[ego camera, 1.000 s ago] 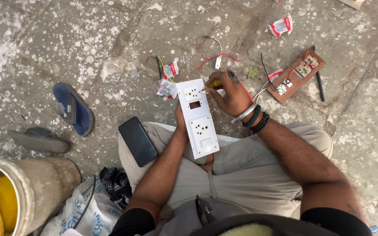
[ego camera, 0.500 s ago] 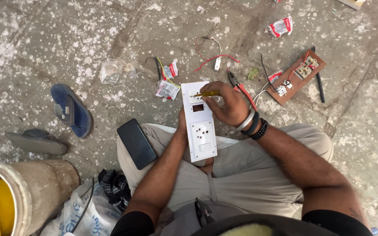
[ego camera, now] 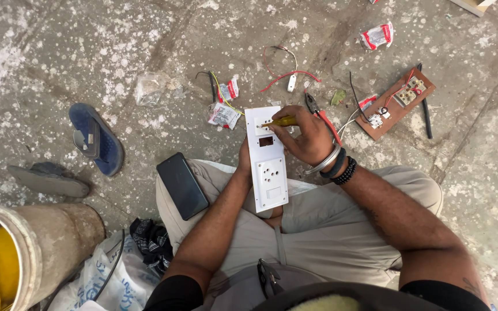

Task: Wiring and assembling an electrical switchboard.

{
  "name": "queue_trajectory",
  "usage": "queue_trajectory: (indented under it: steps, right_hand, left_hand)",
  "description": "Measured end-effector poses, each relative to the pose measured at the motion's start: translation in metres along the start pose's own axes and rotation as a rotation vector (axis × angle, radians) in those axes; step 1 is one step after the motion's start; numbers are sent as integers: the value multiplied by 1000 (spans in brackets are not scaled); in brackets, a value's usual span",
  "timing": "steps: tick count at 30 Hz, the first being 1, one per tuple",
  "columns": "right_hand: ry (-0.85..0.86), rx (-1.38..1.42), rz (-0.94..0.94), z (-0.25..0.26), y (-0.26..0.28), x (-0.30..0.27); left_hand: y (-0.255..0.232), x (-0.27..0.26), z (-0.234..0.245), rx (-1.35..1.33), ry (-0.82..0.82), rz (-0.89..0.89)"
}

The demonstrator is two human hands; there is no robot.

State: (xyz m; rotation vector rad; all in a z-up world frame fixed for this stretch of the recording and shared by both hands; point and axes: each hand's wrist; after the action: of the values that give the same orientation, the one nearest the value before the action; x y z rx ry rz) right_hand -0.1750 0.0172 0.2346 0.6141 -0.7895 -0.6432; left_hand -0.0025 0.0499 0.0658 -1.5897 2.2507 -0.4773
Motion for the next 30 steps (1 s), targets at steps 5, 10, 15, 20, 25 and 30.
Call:
queue_trajectory:
  steps: [5,10,15,20,25,30]
  right_hand:
    - [-19,-48,-74,1,0,-1]
    - [-41,-103,-79,-2,1,-1]
    - [-55,-183,-11,-5,1,-1]
    - [-30,-208,25,-5,1,0]
    - [44,-138,74,5,6,6]
    - [151,-128,-84,11,1,4]
  left_hand:
    - [6,0,9,67,92,17]
    - [8,0,13,98,34,28]
    - [14,3,26,101,-77,16]
    - [6,3,9,90,-95,33]
    - [16,5,35,72,2,-27]
    - [6,0,10,73,73,39]
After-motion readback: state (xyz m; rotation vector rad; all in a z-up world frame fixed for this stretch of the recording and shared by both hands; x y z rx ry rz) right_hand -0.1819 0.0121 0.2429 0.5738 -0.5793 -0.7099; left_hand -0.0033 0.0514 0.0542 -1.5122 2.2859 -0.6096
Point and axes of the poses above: each hand's wrist, its own x-axis towards the middle knuckle, its own z-axis out of the back of the hand, y = z × x, and after that the axes turned 11 degrees about y, right-handed
